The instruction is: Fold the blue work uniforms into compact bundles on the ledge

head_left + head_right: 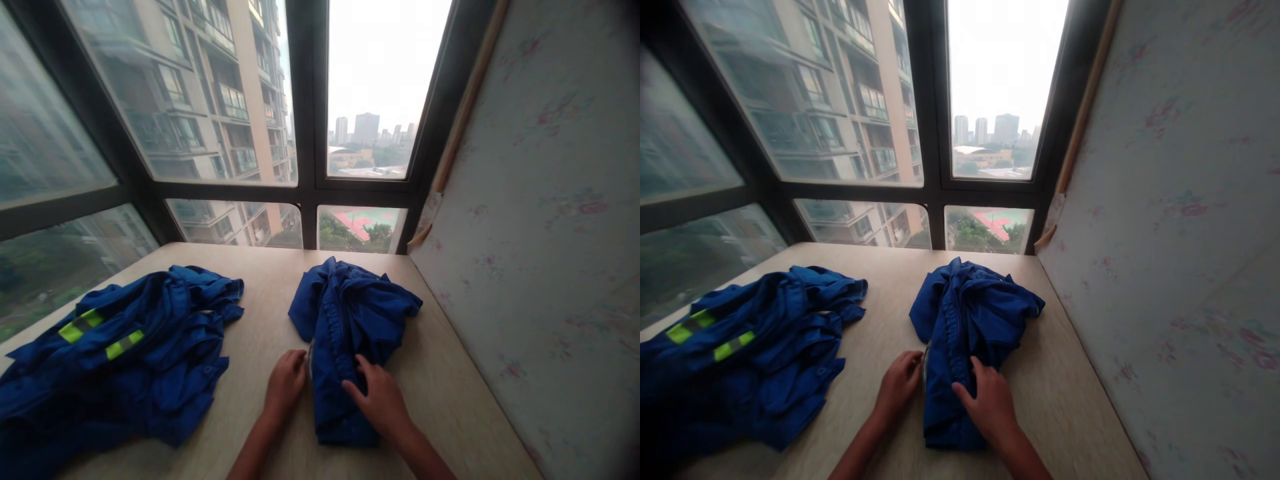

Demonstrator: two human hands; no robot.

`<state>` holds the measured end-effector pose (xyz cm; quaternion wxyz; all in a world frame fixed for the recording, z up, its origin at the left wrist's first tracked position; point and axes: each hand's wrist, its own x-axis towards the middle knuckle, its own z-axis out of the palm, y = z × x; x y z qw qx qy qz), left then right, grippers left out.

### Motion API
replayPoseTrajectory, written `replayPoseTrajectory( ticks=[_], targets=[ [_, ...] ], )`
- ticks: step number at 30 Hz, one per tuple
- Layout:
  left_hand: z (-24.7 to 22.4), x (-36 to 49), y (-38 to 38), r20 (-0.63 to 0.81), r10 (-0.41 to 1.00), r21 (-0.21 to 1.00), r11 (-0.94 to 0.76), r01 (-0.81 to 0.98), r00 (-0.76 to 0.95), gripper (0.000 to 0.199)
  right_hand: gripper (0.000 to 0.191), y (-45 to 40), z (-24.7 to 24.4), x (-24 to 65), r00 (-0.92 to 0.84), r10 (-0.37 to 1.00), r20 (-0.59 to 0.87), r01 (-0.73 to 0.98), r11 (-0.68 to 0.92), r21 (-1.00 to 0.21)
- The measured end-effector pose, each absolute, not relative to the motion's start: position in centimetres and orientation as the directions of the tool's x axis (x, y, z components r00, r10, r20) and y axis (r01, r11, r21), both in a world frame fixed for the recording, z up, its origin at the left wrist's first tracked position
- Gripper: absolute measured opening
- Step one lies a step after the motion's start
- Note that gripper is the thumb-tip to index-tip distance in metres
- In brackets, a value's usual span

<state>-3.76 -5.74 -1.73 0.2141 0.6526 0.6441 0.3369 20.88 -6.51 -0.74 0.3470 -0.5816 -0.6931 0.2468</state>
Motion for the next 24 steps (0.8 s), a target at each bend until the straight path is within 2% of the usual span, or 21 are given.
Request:
replayPoseTrajectory(
  ticks=[2, 4, 7, 9, 10, 12, 15, 17, 19, 20, 22, 24],
  targets=[
    [-1.8, -0.4, -6.1, 0.113, 0.991, 0.839, -0.06, 0.541, -0.065, 0.033, 0.05, -6.5, -1.3, 18.4, -0.103, 0.987, 0.121, 0.648, 0.159, -0.745],
    [-1.9, 1.9, -6.3, 0.073, 0.995, 0.928, -0.04, 0.371, -0.074, 0.033, 0.047, -6.2, -1.7, 16.8, -0.097, 0.993, 0.069, 0.582, 0.113, -0.806],
    [-2.7, 2.6, -6.6, -0.034, 0.996, 0.998, 0.039, 0.055, -0.083, 0.042, 0.047, -6.2, -0.9, 16.2, -0.101, 0.994, -0.033, 0.344, 0.003, -0.939],
    [-3.2, 1.7, -6.8, -0.128, 0.987, 0.984, 0.114, -0.134, -0.101, 0.051, 0.046, -6.6, 1.1, 17.0, -0.159, 0.979, -0.127, 0.131, -0.107, -0.986],
    [-3.4, 1.2, -6.9, -0.164, 0.98, 0.974, 0.142, -0.178, -0.111, 0.053, 0.046, -6.9, 2.6, 17.9, -0.198, 0.965, -0.174, 0.03, -0.171, -0.985],
    [-3.3, 0.4, -7.1, -0.182, 0.973, 0.976, 0.161, -0.148, -0.144, 0.052, 0.051, -7.3, 6.5, 20.3, -0.245, 0.938, -0.245, -0.125, -0.281, -0.951],
    [-2.4, 0.6, -7.0, -0.109, 0.981, 0.994, 0.111, 0.006, -0.159, 0.049, 0.057, -6.7, 13.0, 26.0, -0.163, 0.962, -0.219, -0.187, -0.248, -0.95],
    [-1.8, 1.5, -6.8, -0.074, 0.986, 0.994, 0.085, 0.065, -0.151, 0.054, 0.059, -5.2, 16.3, 30.5, -0.003, 0.99, -0.144, -0.093, -0.144, -0.985],
    [-1.7, 2.6, -6.5, -0.092, 0.987, 0.993, 0.101, 0.065, -0.135, 0.061, 0.056, -3.6, 17.7, 34.7, 0.129, 0.992, 0.0, 0.161, -0.021, -0.987],
    [-1.9, 3.2, -6.4, -0.115, 0.986, 0.991, 0.121, 0.047, -0.125, 0.064, 0.055, -2.9, 17.5, 36.5, 0.151, 0.987, 0.055, 0.31, 0.005, -0.951],
    [-2.4, 4.2, -6.2, -0.166, 0.982, 0.986, 0.166, -0.007, -0.094, 0.069, 0.05, -2.4, 15.5, 39.6, 0.214, 0.974, 0.081, 0.574, -0.059, -0.817],
    [-3.1, 5.0, -6.2, -0.192, 0.978, 0.981, 0.189, -0.047, -0.082, 0.069, 0.043, -3.1, 12.1, 41.8, 0.278, 0.961, 0.008, 0.708, -0.199, -0.678]
  ],
)
